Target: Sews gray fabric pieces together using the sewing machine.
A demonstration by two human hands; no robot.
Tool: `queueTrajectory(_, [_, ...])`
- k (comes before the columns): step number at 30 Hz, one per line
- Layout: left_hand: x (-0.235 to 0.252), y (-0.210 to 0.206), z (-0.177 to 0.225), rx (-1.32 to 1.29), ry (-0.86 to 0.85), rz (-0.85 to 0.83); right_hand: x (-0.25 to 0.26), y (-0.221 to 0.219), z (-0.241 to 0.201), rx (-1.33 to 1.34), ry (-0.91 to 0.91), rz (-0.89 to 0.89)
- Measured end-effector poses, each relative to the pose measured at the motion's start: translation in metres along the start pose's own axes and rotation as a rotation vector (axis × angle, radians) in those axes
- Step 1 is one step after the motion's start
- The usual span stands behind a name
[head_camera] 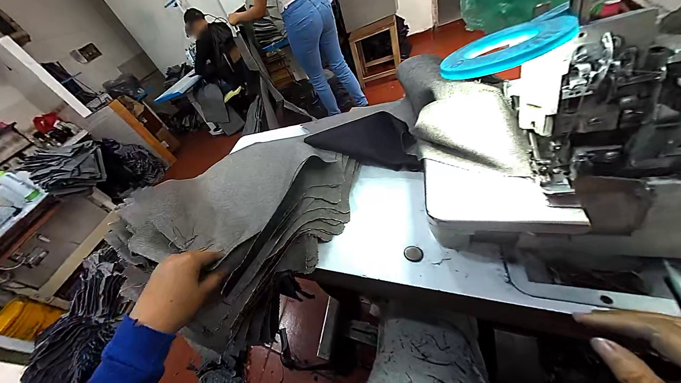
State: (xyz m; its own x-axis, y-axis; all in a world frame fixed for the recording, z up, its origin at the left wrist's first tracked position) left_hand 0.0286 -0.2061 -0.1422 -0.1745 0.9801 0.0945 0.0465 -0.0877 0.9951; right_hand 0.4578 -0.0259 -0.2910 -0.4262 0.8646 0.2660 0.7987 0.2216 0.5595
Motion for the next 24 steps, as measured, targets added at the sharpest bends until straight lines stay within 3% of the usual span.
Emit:
queueTrajectory(6, [0.018,0.02,-0.009,0.092,0.011,-0.021,-0.001,-0.011,-0.019,0.004,0.072,-0.12])
queueTrajectory(9, [0.027,0.057,0.013,0.187,0.025,0.145,-0.002,-0.003,-0.021,0.003,0.074,-0.123])
queueTrajectory(13, [0.032,0.05,0.106,0.17,-0.178,0.457,-0.002,0.004,-0.042,0.206,0.015,-0.262])
queueTrajectory(16, [0.052,0.011,0.212,-0.166,-0.29,0.411,0.007,-0.015,-0.057,0.497,-0.038,-0.409])
queueTrajectory(18, [0.076,-0.01,0.265,-0.35,-0.307,0.373,0.02,-0.03,-0.062,0.67,-0.096,-0.32])
queueTrajectory(20, [0.094,-0.028,0.293,-0.454,-0.317,0.399,0.036,-0.033,-0.067,0.884,-0.223,-0.166])
queueTrajectory(22, [0.099,-0.043,0.297,-0.52,-0.404,0.369,0.049,-0.028,-0.074,1.006,-0.438,0.038])
queueTrajectory(24, [0.103,-0.053,0.287,-0.498,-0.503,0.344,0.06,-0.027,-0.071,1.016,-0.551,0.131])
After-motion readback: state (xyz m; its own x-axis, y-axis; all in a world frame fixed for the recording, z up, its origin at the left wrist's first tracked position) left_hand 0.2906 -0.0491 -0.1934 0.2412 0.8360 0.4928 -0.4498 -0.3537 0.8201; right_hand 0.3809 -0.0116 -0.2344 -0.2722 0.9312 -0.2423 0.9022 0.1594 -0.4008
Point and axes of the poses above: each hand's wrist, its own x-axis towards the middle knuckle, its own y-axis out of the back of the hand, z = x × y, the point moved 1 cm from there along x, towards the middle knuckle, and after that the axes turned 15 degrees about -y, right-handed, at the moved point
